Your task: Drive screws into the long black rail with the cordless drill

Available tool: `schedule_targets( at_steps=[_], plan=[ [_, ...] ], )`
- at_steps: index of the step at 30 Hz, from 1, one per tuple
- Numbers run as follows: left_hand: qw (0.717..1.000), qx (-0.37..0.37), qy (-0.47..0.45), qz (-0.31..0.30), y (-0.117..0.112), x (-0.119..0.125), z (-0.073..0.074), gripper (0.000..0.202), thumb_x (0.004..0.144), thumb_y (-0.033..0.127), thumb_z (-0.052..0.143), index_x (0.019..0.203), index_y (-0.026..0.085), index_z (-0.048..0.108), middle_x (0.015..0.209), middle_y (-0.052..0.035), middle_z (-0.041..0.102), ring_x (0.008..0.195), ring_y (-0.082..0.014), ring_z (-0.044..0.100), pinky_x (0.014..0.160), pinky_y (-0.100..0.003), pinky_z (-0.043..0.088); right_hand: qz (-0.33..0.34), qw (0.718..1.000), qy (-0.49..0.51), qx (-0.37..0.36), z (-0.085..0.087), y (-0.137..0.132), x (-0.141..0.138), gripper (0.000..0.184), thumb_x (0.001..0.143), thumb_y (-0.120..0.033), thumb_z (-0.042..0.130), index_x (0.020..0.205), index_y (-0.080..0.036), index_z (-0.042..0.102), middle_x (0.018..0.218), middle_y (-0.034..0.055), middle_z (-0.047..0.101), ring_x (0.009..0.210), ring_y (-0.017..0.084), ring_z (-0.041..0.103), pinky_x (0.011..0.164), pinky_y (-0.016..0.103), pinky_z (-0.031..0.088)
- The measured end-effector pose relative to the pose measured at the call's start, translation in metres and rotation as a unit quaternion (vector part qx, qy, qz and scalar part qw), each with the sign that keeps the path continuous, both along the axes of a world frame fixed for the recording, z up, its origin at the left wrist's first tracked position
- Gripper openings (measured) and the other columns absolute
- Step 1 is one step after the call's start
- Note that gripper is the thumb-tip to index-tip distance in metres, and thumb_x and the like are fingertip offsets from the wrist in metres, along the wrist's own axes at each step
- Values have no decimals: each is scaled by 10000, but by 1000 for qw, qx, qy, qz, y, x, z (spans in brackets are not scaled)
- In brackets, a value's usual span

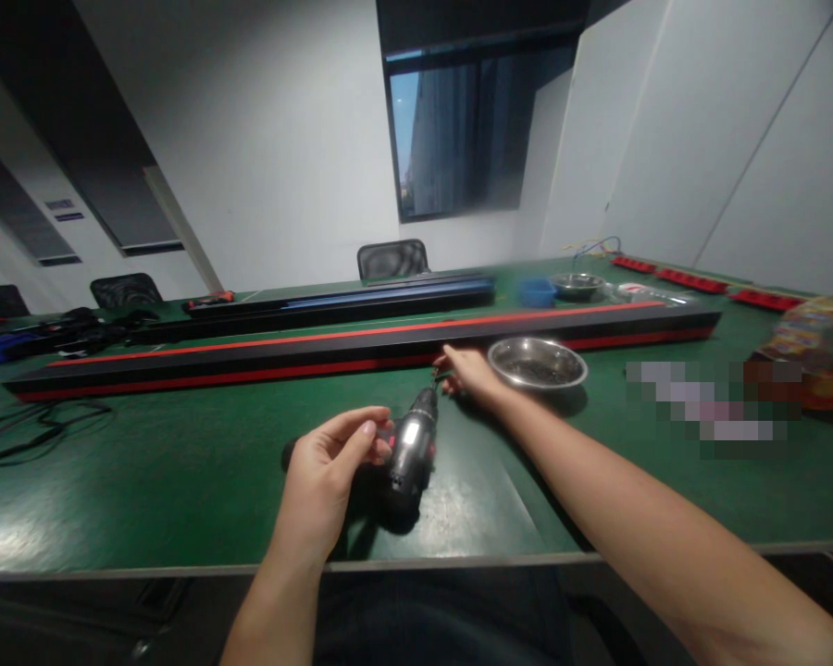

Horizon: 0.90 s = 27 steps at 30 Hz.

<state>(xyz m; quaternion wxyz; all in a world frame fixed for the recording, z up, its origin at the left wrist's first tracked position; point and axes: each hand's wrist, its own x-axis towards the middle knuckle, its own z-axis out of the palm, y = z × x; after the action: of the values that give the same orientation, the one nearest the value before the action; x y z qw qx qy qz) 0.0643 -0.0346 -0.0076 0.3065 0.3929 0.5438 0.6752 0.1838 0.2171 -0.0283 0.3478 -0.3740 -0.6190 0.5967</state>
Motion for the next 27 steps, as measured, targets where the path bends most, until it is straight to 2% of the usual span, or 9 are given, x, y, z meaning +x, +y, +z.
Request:
schedule_targets(
  at_steps=[27],
  plan=[
    [999,2,49,-6,0,-2,-4,274,884,399,743,1040,177,778,964,-60,763,712,-121,657,707,-223,528,0,1000,2,2,1,-2,1,409,1049,-419,506,940,-78,704,649,90,690,444,121,592,429,213,449]
  ],
)
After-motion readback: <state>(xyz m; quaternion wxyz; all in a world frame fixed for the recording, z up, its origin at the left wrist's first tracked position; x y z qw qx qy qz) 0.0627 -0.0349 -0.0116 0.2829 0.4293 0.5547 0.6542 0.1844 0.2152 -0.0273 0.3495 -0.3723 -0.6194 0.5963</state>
